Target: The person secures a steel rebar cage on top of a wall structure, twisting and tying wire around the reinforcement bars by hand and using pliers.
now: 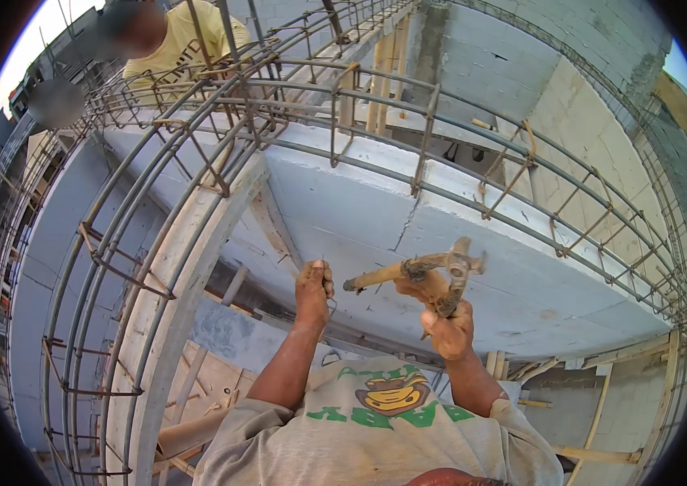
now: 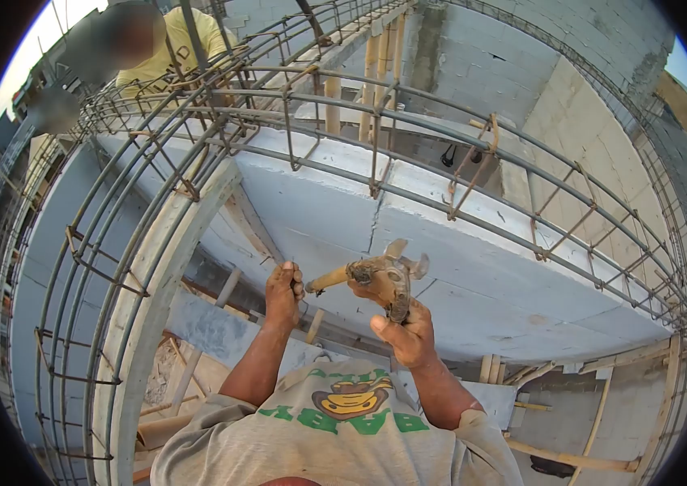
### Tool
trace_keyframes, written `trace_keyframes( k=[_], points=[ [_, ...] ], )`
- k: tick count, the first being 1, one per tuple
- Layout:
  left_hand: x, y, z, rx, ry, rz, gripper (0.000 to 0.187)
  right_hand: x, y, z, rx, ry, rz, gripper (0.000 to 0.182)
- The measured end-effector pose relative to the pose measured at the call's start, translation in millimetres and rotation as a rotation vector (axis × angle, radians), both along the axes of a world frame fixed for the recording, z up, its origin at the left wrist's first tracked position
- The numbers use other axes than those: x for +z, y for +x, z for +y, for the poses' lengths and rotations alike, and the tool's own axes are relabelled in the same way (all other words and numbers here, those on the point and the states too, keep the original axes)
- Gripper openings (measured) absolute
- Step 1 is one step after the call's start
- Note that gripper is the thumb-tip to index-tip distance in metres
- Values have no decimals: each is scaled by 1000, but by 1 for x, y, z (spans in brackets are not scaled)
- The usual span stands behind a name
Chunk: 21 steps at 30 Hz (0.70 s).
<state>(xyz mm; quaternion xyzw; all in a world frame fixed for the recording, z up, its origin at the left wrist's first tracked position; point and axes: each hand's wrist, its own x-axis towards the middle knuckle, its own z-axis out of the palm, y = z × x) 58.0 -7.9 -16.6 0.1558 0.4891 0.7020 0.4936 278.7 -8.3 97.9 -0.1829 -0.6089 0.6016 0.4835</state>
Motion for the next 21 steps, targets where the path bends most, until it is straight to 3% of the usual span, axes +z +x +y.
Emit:
trace_keyframes(
  k=[3, 5, 8, 13, 17, 21],
  points=[
    [-1, -5, 1, -3, 38, 20, 21, 40, 1, 8, -154, 15, 237, 62],
    [2, -5, 1, -18, 51, 21, 22, 52, 20, 20, -127, 16, 26, 59],
    [0, -5, 3, -41, 49, 16, 23, 70, 31, 25, -230, 94, 19, 52],
    [0, -8, 4, -46, 39, -16, 23, 135, 68, 29, -709, 382, 133, 46],
    [11, -5, 8, -57, 71, 24, 24, 201, 93, 40, -1016, 602, 41, 48],
    [22, 0, 12, -80, 118, 56, 24, 224, 109, 77, -1241, 752, -174, 41]
  ],
)
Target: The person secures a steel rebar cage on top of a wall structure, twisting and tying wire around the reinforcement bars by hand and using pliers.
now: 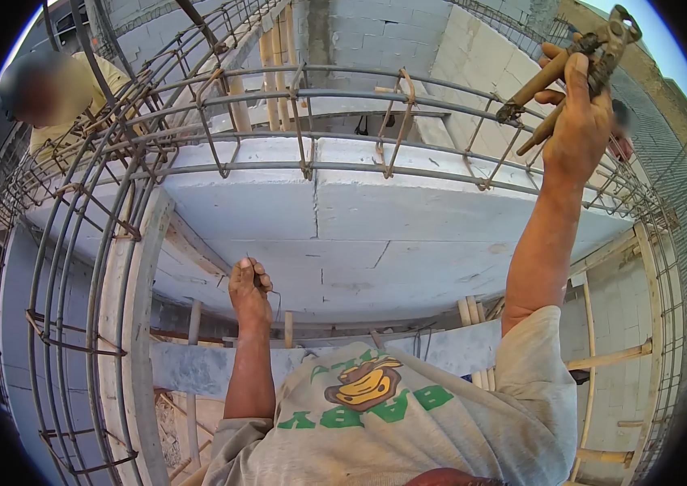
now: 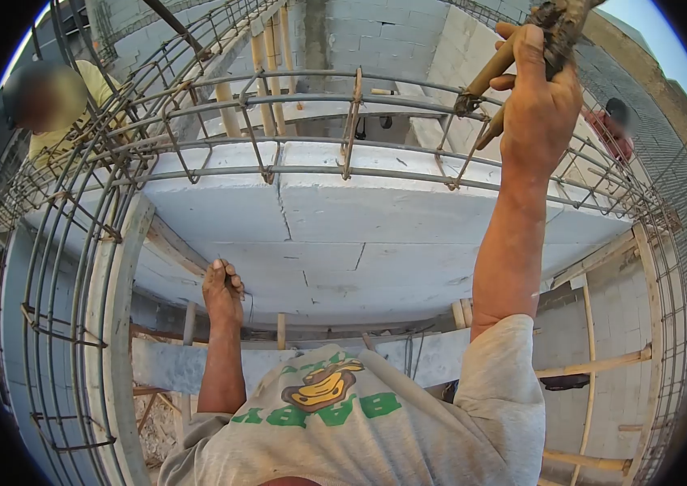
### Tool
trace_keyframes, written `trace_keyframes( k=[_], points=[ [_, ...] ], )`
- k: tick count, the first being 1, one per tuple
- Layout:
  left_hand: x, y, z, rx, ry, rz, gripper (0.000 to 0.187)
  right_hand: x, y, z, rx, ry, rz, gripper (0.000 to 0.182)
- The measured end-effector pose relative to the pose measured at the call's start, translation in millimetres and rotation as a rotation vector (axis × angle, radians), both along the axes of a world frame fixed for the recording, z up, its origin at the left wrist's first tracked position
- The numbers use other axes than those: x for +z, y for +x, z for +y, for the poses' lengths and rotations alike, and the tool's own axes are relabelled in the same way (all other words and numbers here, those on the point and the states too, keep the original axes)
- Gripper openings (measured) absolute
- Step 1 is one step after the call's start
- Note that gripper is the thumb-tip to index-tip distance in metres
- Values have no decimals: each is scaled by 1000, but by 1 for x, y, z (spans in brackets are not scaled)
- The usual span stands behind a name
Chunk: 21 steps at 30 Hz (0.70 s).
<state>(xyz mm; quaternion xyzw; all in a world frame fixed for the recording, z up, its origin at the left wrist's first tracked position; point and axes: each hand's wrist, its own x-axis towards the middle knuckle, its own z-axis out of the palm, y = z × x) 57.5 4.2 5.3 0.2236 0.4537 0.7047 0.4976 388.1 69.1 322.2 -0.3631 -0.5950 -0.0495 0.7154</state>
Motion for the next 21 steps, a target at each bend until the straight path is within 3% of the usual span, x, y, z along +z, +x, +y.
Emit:
trace_keyframes(
  k=[6, 10, 15, 21],
  points=[
    [6, -3, -7, 28, 46, -28, 24, 7, -7, 25, -230, -113, -258, 41],
    [-2, -8, -17, 60, 32, -11, 23, 5, -19, 44, -107, -107, -284, 41],
    [-1, -11, -26, 65, 58, -9, 24, -17, -28, 49, -280, -359, -485, 46],
    [19, -15, -28, 64, 52, -71, 23, -52, -30, 44, -195, -630, -639, 46]
  ],
)
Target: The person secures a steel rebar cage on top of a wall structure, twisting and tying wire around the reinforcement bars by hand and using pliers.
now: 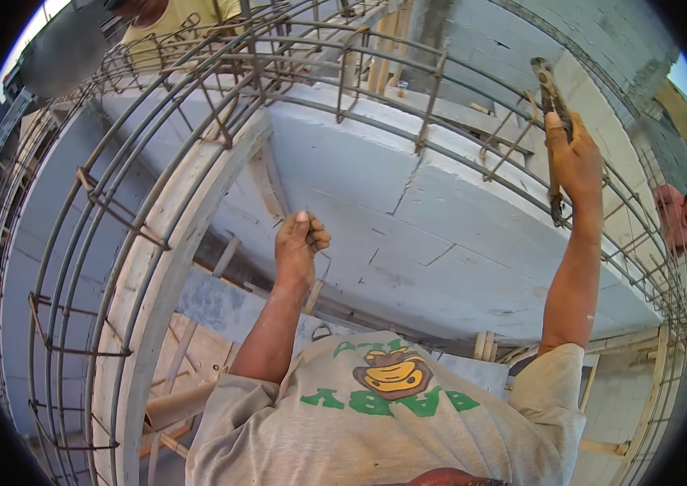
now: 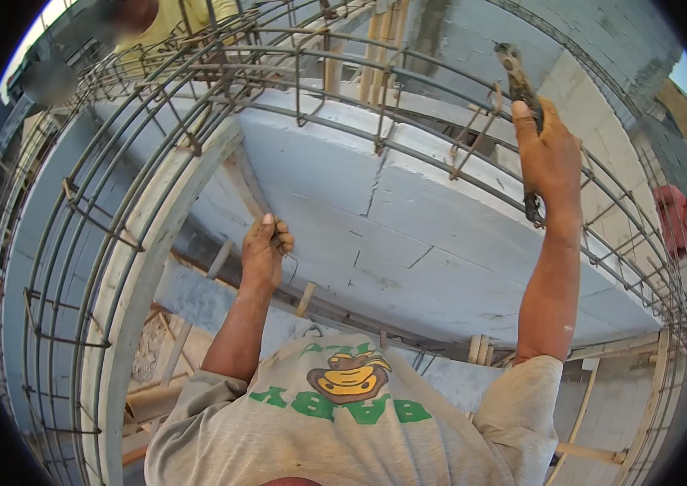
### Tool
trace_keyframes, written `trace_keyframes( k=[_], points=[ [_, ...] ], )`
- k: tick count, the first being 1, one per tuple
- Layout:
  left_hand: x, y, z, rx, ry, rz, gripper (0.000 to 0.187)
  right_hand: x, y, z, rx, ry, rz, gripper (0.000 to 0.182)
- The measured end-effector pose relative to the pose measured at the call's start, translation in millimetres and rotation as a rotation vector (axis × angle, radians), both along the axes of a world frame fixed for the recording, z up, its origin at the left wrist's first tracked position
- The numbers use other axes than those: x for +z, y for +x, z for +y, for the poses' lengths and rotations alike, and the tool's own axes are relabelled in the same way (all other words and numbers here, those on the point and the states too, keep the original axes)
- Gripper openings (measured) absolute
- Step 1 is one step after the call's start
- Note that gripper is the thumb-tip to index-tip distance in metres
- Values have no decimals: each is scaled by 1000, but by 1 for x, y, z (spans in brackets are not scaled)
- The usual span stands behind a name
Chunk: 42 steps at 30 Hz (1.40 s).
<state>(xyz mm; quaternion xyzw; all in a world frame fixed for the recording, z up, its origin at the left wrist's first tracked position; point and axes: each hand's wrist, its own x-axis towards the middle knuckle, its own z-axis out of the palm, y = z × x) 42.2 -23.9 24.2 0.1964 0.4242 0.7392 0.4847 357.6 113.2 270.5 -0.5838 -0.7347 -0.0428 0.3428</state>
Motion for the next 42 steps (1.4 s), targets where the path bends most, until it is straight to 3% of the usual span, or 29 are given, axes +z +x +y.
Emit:
trace_keyframes(
  k=[4, 7, 11, 15, 18, 20, 21, 24, 27, 30, 33, 36, 39, 42],
  points=[
    [20, 0, 9, -16, 83, -19, 24, -2, -5, -17, 112, 33, 31, 43],
    [30, 4, 15, -21, 111, -27, 24, -15, 5, -7, 139, 310, -178, 41],
    [40, 12, 20, -23, 143, -38, 24, -35, -2, -13, 26, 488, -285, 43],
    [47, 17, 21, -14, 154, -88, 21, -56, -30, -33, 7, 661, -138, 48],
    [51, 18, 25, 8, 181, -134, 20, -84, -64, -67, 258, 630, 78, 51],
    [53, 20, 25, 21, 185, -150, 19, -107, -93, -99, 343, 454, -64, 52],
    [56, 21, 24, 27, 182, -149, 19, -128, -107, -105, 498, 302, 21, 51],
    [63, 25, 26, 52, 193, -167, 19, -187, -145, -117, 624, -410, 507, 44],
    [61, 28, 28, 46, 234, -166, 19, -200, -160, -115, 698, -988, 920, 33],
    [58, 19, 28, 51, 261, -192, 18, -197, -155, -110, 660, -982, 771, 23],
    [56, 20, 27, 77, 249, -153, 18, -205, -151, -93, 640, -779, 524, 21],
    [55, 20, 25, 9, 195, -65, 17, -210, -153, -82, 841, -673, 275, 22],
    [51, 13, 23, -92, 143, -136, 17, -177, -141, -85, 1110, -1049, 276, 28],
    [47, 6, 18, -142, 180, -281, 17, -165, -130, -85, 1199, -1068, 422, 30]
  ],
)
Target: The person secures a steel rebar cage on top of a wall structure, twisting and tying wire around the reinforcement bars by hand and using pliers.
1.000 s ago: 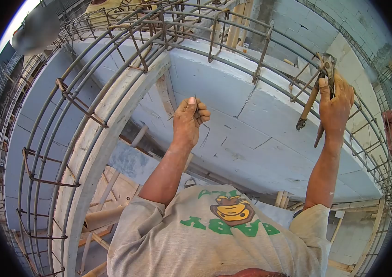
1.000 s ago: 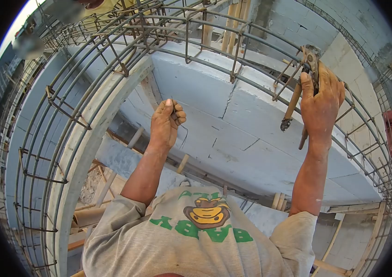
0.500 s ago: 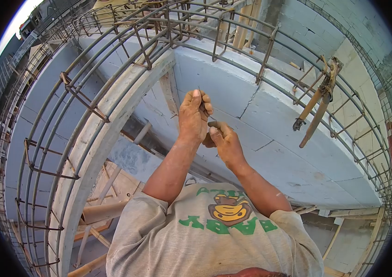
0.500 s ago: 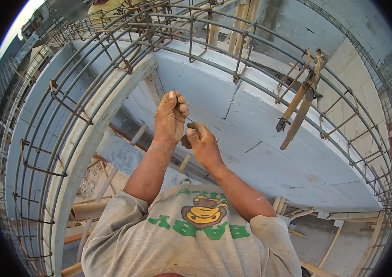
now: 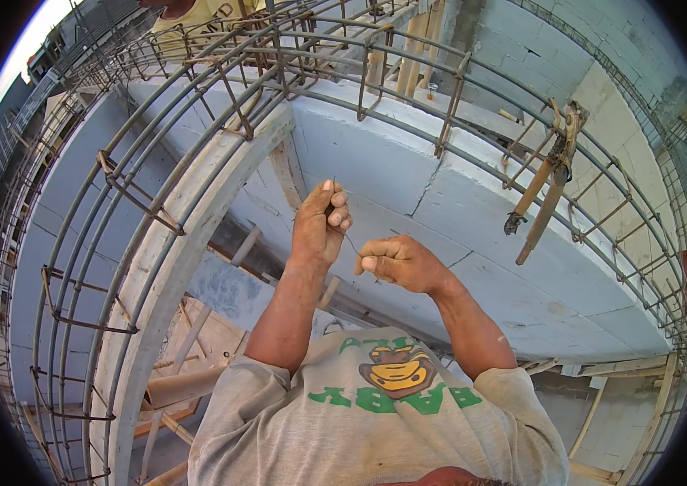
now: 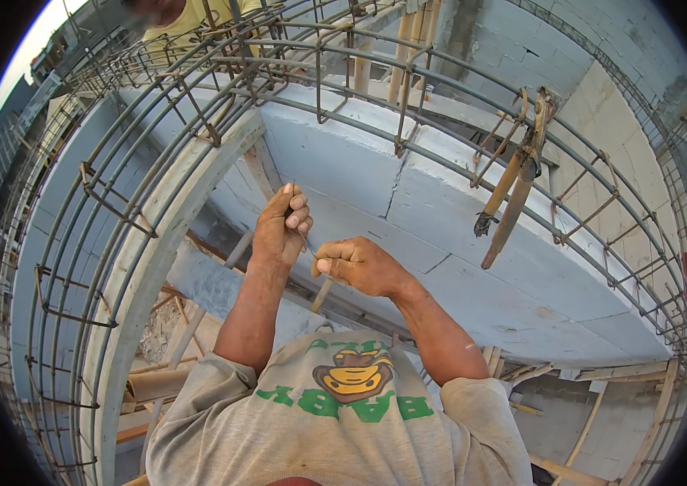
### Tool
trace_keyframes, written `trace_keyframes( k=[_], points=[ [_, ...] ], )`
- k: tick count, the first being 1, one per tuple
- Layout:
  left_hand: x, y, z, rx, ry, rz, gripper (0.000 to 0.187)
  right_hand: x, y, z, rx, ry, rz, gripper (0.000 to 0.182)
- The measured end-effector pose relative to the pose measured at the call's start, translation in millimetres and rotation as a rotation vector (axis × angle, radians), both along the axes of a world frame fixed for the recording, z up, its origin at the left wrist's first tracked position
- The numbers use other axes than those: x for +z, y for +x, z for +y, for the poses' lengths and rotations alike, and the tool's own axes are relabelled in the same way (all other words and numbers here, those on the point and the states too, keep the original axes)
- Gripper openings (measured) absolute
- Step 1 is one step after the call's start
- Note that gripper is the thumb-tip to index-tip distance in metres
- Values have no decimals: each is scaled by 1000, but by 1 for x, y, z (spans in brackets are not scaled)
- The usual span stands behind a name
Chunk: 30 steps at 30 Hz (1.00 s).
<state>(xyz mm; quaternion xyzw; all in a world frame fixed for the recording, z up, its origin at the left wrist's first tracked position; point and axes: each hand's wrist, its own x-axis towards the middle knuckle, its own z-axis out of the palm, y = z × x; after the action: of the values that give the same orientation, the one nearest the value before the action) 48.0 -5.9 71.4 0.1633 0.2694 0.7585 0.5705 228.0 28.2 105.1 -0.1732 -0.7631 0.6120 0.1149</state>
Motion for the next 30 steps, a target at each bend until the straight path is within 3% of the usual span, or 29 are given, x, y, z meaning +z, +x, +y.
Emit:
trace_keyframes(
  k=[3, 6, 9, 12, 15, 18, 21, 24, 27, 30],
  points=[
    [8, -4, 3, 55, 51, -21, 18, 0, 1, -8, -180, -110, 203, 31],
    [22, -1, 2, 177, 44, 94, 20, 2, -6, -3, -504, -86, 236, 30],
    [29, 3, 2, 231, 76, 258, 21, -21, -15, 13, -682, 164, 198, 29],
    [24, 1, 0, 213, 77, 287, 21, -32, -21, 11, -520, 189, 40, 27],
    [10, -7, -3, 171, 37, 193, 22, -18, -21, 0, -104, 34, -68, 20],
    [14, -9, -11, 118, 38, 84, 22, 16, -13, -1, 85, -164, -26, 22],
    [22, -13, -15, 124, 102, 40, 21, 14, -14, -8, 10, -174, 303, 24],
    [29, -20, -16, 242, 160, 107, 21, 17, -24, -15, -328, -139, 407, 24],
    [37, -21, -21, 368, 191, 291, 21, 14, -32, -8, -557, 119, 281, 23],
    [43, -18, -26, 433, 204, 457, 22, 0, -43, -6, -557, 397, 158, 23]
  ],
)
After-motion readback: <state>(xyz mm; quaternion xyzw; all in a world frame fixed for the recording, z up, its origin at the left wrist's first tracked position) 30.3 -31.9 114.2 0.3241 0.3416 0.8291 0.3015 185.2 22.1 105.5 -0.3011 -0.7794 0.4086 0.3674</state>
